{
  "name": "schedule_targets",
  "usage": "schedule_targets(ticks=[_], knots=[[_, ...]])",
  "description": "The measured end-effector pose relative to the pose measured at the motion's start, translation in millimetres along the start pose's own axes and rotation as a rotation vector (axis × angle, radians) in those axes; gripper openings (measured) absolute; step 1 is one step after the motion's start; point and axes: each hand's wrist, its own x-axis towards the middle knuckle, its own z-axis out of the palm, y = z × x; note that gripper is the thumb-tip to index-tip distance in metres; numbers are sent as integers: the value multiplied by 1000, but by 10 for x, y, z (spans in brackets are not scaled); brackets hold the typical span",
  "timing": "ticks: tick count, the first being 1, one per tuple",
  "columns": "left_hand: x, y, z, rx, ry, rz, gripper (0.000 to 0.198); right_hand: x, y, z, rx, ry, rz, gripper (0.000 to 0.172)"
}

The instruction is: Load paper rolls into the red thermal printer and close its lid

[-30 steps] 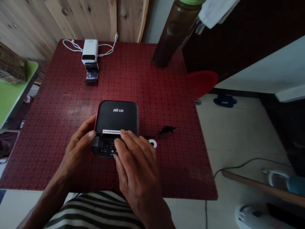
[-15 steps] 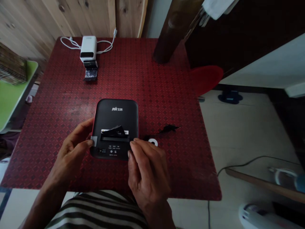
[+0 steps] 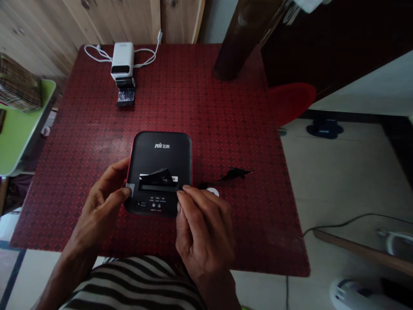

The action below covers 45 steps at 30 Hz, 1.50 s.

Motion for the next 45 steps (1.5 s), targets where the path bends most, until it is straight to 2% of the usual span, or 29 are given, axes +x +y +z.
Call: schedule_targets(ticks=[2, 9, 13, 17, 22, 26, 29, 35, 37, 39, 43, 45], knots=[[9, 5, 14, -15, 7, -3, 49, 2, -9, 10, -9, 16, 1, 28], [30, -29, 14, -36, -2, -7, 52, -18, -41, 31, -59, 58, 14, 50], [5, -68, -17, -58, -26, -14, 54, 70, -4, -49, -52, 29, -44, 45], [-10, -96, -37, -90, -49, 0, 57, 278, 31, -120, -64, -20, -118, 35], [41, -168, -65, -79, -86, 76, 55, 546, 85, 71, -46, -102, -162, 31], [83, -254, -80, -60, -104, 164, 56, 718, 174, 328, -17, -289, -210, 32], [84, -305, -95, -6, -97, 150, 59, 859, 220, 437, -36, -456, -223, 32], [74, -376, -126, -1, -109, 125, 67, 1181, 118, 439, -170, -792, -91, 32], [79, -386, -126, -14, -114, 114, 68, 1244, 65, 419, -188, -863, -75, 32], [83, -385, -126, -15, -116, 106, 67, 1259, 34, 417, -200, -875, -83, 32], [79, -364, -133, 10, -113, 102, 66, 1177, 44, 458, -199, -778, -116, 40], [71, -354, -136, 10, -111, 92, 65, 1111, 67, 458, -172, -773, -120, 39]])
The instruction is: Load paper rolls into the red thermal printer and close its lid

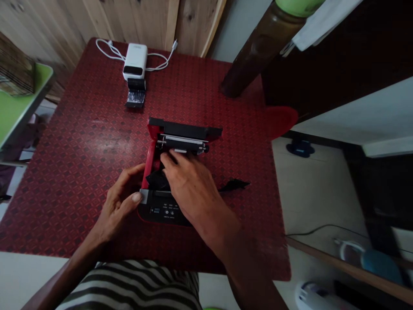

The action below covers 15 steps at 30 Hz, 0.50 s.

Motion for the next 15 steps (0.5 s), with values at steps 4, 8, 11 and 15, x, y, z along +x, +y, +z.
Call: schedule_targets(ticks=[4, 8, 11, 15], knots=[[-9, 9, 2, -5, 0, -8, 66, -143, 17, 17, 16, -11, -14, 44], [-5, 14, 6, 1, -3, 5, 64, -176, -8, -39, -19, -19, -44, 40], [-3, 17, 7, 0, 1, 2, 64, -57, -29, -89, -62, -139, -6, 34], [-4, 0, -1, 8, 4, -1, 67, 87, 9, -124, -39, -247, 10, 31]])
